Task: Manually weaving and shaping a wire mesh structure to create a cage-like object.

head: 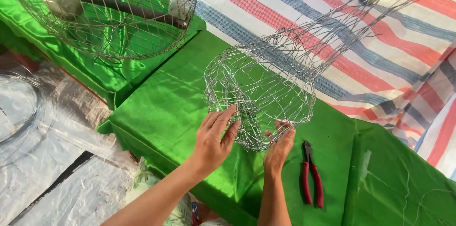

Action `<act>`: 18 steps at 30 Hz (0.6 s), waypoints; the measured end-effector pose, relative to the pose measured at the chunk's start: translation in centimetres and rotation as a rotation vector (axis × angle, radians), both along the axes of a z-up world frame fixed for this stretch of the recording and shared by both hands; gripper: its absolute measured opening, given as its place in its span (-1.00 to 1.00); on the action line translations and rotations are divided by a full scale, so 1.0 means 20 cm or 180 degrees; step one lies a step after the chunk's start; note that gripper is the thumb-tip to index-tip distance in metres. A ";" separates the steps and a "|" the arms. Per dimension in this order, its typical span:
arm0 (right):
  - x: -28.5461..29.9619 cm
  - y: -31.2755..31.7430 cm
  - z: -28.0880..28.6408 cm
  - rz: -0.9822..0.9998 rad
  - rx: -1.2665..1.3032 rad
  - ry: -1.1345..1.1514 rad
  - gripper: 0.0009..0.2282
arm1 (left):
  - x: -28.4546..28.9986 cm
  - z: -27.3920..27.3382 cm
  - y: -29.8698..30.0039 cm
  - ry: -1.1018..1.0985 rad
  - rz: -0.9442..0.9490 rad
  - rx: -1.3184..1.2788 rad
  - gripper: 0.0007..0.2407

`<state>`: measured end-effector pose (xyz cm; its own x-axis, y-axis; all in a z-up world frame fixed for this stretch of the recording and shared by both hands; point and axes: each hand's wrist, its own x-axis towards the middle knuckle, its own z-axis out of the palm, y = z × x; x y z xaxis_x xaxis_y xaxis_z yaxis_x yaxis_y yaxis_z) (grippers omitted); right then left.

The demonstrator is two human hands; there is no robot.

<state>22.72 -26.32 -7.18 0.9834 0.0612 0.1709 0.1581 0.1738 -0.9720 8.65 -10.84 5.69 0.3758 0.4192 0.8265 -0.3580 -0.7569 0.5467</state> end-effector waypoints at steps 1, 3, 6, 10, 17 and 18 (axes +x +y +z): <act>-0.10 0.06 0.18 0.0002 0.0001 0.0001 -0.45 | 0.00 -0.01 0.01 0.0001 0.0002 0.0001 -0.72; -0.29 0.16 0.54 -0.0123 -0.0266 0.0282 -0.18 | 0.00 -0.02 0.03 0.0126 -0.0066 -0.0204 -0.81; 0.01 -0.04 -0.11 -0.0016 -0.0368 -0.0185 -0.39 | 0.00 -0.12 0.07 0.0107 0.0270 0.0154 -0.83; -0.08 -0.01 -0.02 -0.0046 -0.0349 -0.0219 -0.38 | -0.06 -0.11 0.10 0.0131 0.0451 0.0264 -0.84; -0.40 0.08 0.42 -0.0955 -0.1183 -0.3156 -0.73 | -0.12 -0.19 0.23 0.0261 -0.0024 -0.0327 -0.80; -0.41 0.07 0.43 -0.0821 -0.1387 -0.3802 -0.81 | -0.14 -0.21 0.25 0.0211 -0.0191 -0.0446 -0.79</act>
<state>14.57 -24.97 1.38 0.2288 0.1664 0.9591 0.9425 -0.2844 -0.1755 5.90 -5.93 1.45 0.4554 0.5039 0.7340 -0.3597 -0.6500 0.6694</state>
